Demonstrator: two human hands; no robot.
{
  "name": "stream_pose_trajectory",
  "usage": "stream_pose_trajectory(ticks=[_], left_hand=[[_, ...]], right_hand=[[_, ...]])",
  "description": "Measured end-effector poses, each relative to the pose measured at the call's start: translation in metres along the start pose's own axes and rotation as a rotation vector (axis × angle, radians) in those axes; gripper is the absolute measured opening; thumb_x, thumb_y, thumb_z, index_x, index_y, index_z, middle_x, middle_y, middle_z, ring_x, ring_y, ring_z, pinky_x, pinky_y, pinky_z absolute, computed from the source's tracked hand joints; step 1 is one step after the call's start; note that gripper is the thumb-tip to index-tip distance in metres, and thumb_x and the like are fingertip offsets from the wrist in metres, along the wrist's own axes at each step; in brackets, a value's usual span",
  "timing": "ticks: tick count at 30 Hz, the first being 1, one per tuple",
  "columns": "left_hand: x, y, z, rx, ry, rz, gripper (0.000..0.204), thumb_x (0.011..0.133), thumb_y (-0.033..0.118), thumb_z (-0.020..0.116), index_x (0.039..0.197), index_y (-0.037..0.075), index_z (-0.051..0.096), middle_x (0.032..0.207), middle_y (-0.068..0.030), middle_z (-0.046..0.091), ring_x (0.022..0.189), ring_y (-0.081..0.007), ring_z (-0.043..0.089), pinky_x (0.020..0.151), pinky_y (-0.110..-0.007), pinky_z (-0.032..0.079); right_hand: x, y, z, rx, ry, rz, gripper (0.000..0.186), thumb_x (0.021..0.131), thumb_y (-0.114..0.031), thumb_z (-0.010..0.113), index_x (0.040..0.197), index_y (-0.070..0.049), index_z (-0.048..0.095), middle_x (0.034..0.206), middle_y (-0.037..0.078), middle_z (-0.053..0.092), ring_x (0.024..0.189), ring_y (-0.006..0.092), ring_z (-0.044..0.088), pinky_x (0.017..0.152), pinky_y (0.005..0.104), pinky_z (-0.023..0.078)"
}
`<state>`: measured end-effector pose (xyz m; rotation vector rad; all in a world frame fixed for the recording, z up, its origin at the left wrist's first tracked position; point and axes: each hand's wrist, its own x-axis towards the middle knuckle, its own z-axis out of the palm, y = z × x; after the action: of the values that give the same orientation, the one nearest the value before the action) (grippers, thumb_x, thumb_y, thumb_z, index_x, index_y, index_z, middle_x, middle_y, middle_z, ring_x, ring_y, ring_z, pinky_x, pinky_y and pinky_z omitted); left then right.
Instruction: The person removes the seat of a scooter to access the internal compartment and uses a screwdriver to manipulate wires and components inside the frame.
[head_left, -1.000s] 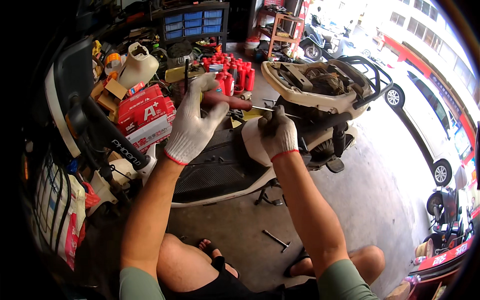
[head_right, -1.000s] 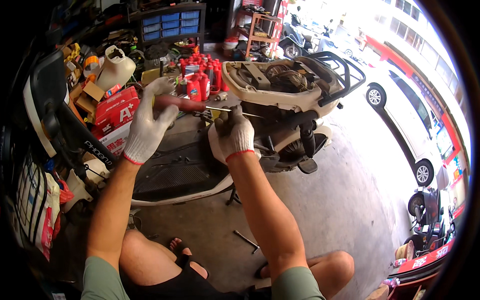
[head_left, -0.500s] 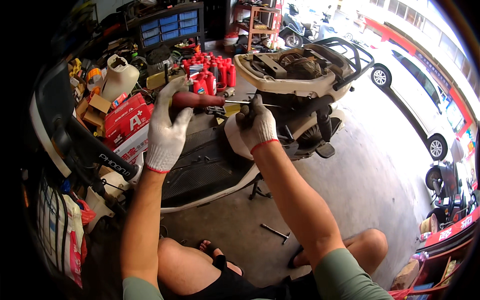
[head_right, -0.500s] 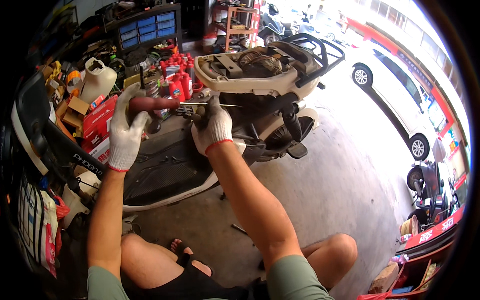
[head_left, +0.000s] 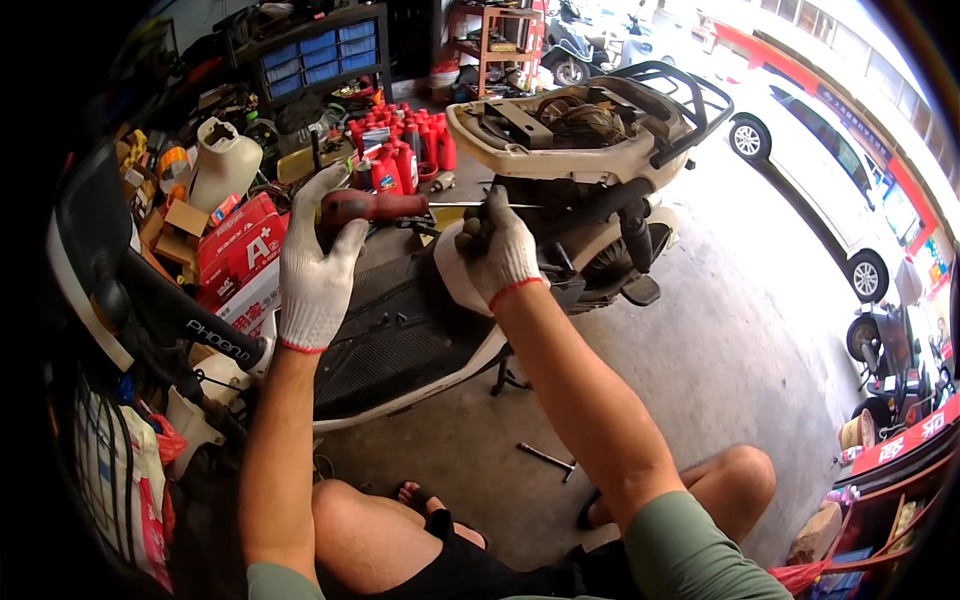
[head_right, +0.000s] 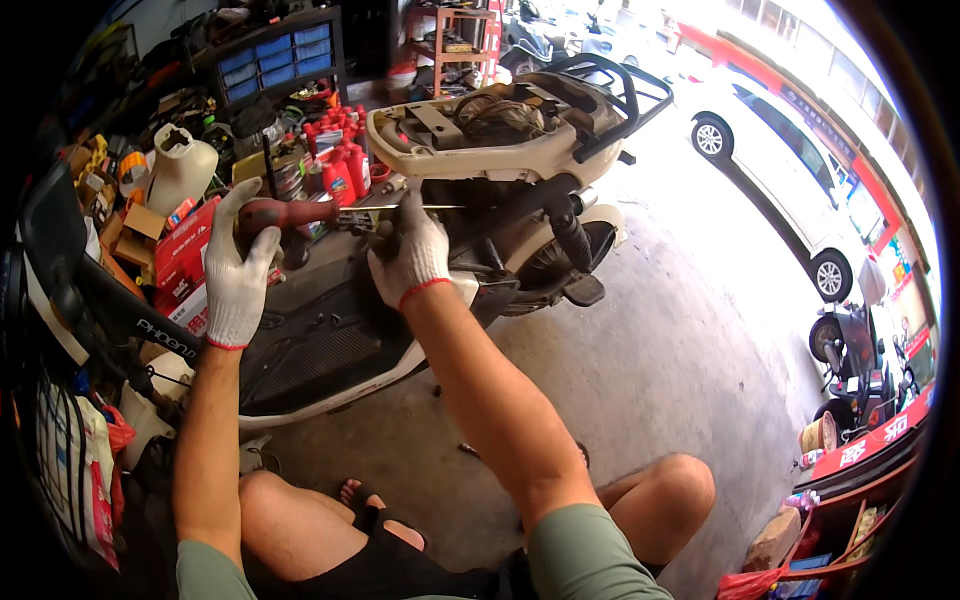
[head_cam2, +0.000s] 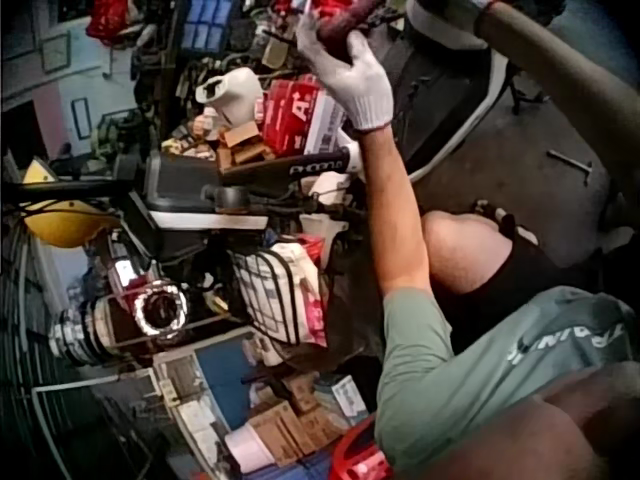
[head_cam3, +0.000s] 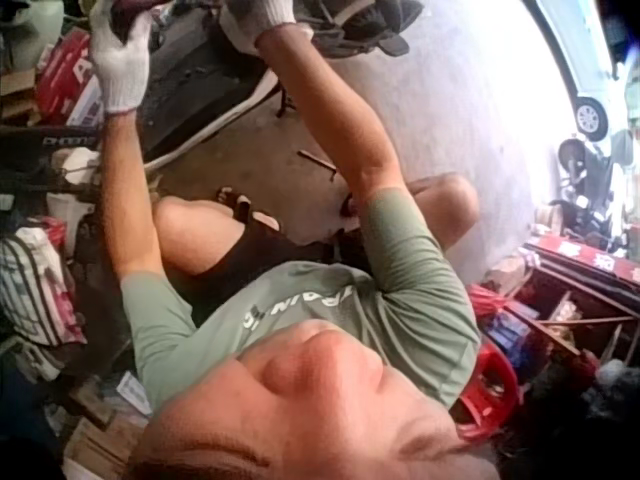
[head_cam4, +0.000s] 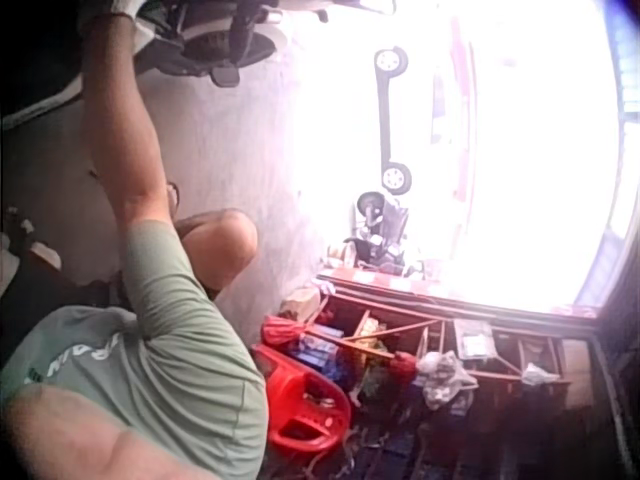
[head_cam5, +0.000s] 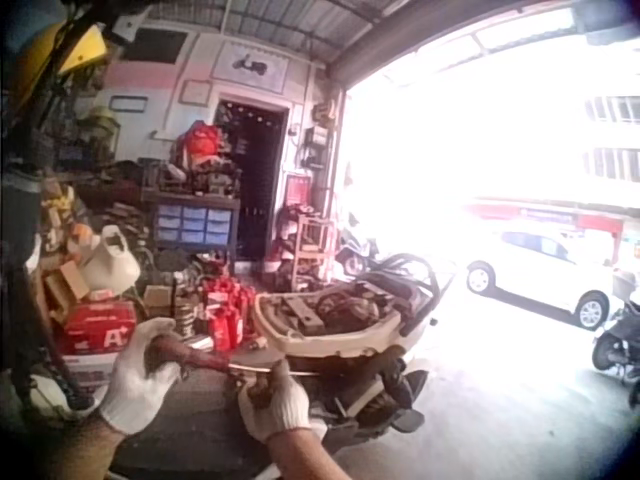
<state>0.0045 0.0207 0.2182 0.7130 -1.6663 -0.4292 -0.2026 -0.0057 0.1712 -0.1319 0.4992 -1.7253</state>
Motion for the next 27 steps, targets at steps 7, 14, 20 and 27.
stream_pose_trajectory(ticks=[7,14,20,27], left_hand=[[0.003,-0.019,0.001,0.034,0.021,-0.166,0.027,0.101,0.012,0.065,0.125,0.005,0.054,0.101,-0.0035,0.065,0.074,-0.0070,0.059,0.067,-0.023,0.050],[0.003,-0.006,0.003,-0.060,0.040,-0.065,0.028,0.097,0.014,0.073,0.122,0.008,0.062,0.101,-0.0008,0.067,0.079,-0.0031,0.057,0.064,-0.020,0.048],[0.007,-0.024,0.003,-0.044,0.115,0.078,0.030,0.096,0.018,0.073,0.122,0.006,0.061,0.100,-0.0023,0.069,0.086,-0.0086,0.063,0.075,-0.025,0.053],[0.008,-0.026,0.004,0.024,0.052,-0.274,0.028,0.099,0.029,0.071,0.113,0.005,0.067,0.088,-0.0002,0.069,0.062,-0.0047,0.055,0.053,-0.022,0.044]], right_hand=[[-0.031,-0.043,-0.035,-0.930,-0.168,-0.349,0.019,0.098,-0.013,0.065,0.112,0.000,0.067,0.093,0.010,0.070,0.087,0.0205,0.069,0.068,0.0362,0.057],[-0.042,-0.118,-0.027,-2.247,-0.150,-1.320,0.021,0.088,-0.007,0.063,0.107,-0.010,0.071,0.104,0.017,0.069,0.094,0.0386,0.068,0.081,0.0485,0.055],[-0.032,-0.118,-0.015,-2.698,-0.246,-1.130,0.020,0.089,-0.016,0.061,0.099,-0.006,0.074,0.099,0.017,0.071,0.085,0.0390,0.072,0.072,0.0485,0.058],[-0.007,-0.103,0.007,-3.080,-0.146,-0.810,0.024,0.089,-0.018,0.058,0.092,-0.009,0.080,0.094,0.017,0.077,0.091,0.0336,0.076,0.075,0.0455,0.061]])
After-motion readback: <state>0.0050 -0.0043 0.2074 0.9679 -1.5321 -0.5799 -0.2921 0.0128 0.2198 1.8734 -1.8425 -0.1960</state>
